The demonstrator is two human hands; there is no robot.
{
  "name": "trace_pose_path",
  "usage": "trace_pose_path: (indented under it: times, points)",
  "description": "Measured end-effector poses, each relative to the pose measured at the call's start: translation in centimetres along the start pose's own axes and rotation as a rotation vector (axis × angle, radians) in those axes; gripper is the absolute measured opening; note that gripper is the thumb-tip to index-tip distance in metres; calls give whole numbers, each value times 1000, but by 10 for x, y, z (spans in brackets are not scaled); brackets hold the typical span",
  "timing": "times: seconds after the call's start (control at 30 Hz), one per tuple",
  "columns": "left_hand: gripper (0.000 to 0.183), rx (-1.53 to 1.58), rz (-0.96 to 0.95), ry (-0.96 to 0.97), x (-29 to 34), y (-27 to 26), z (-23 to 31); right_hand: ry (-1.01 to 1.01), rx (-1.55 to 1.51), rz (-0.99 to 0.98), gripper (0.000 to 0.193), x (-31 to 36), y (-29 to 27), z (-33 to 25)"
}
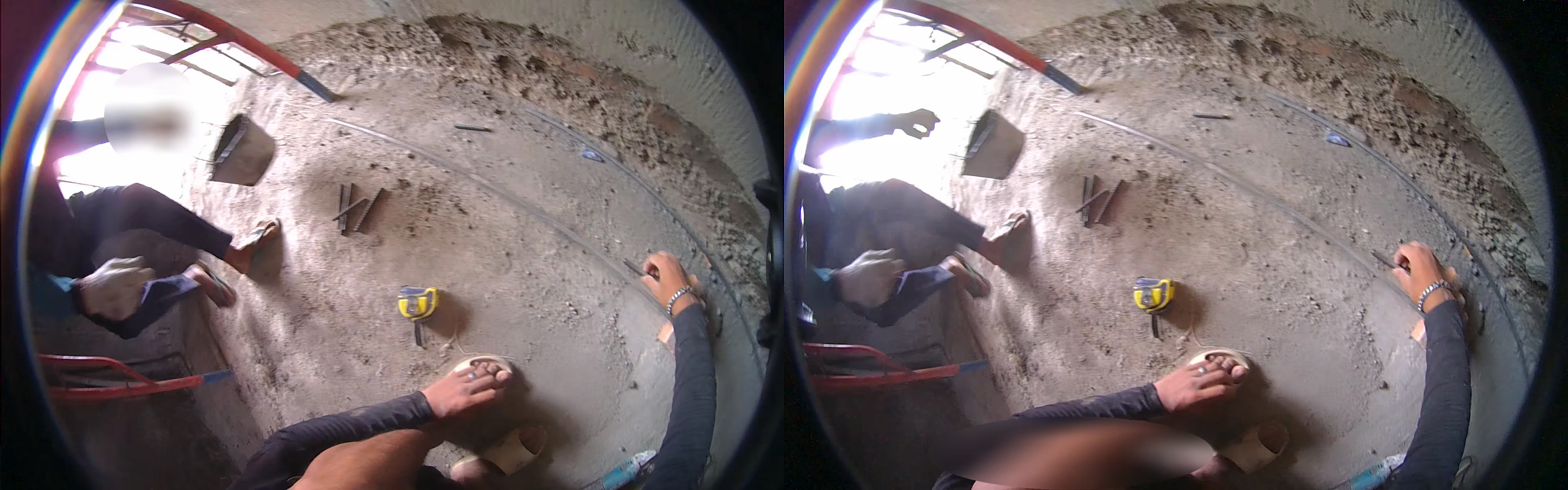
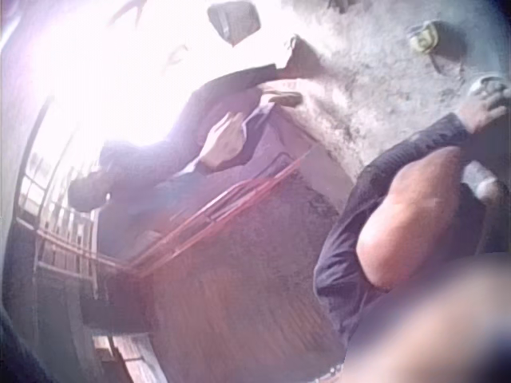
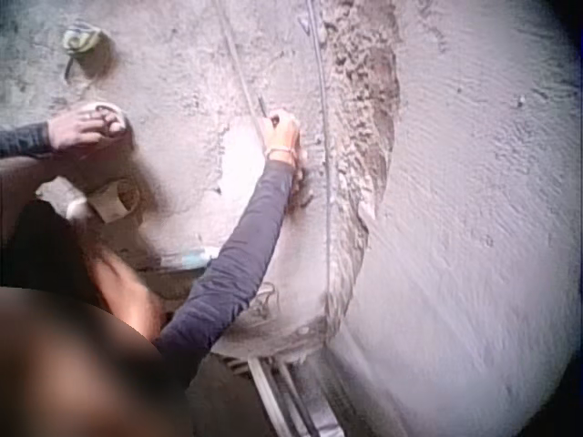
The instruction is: The person uses an angle grinder to cut several metal rods placed on bricks on the floor. They repeatedly position each rod, cut it, and remove the cut pieces. Another person is present nearby but does not assist with the cutting.
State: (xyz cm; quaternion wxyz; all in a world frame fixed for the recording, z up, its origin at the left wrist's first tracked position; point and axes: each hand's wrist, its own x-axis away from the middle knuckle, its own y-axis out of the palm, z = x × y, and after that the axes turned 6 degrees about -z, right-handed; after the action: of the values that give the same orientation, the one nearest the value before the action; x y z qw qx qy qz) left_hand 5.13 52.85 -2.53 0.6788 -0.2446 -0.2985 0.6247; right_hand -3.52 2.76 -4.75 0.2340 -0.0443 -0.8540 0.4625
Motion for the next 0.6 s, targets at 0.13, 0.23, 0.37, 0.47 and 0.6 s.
trace_pose_path:
  times: [0.13, 0.23, 0.37, 0.47, 0.6]
  points:
    - [42, -85, 32, 65, 3, 13, -3, -26, 64, 60, 24, -5, 10, 13]
    - [43, -45, -68, 20, 11, 16, -5, -29, 98, 48, 24, -8, 13, 19]
    - [35, -56, 23, 33, 12, 21, -7, 137, 82, -65, 23, -15, 13, 20]
    - [30, -85, 49, 74, 14, 22, -9, 74, 103, -26, 23, -15, 15, 24]
    - [29, -70, 125, 79, 20, 25, -6, -83, 107, 27, 24, -14, 19, 33]
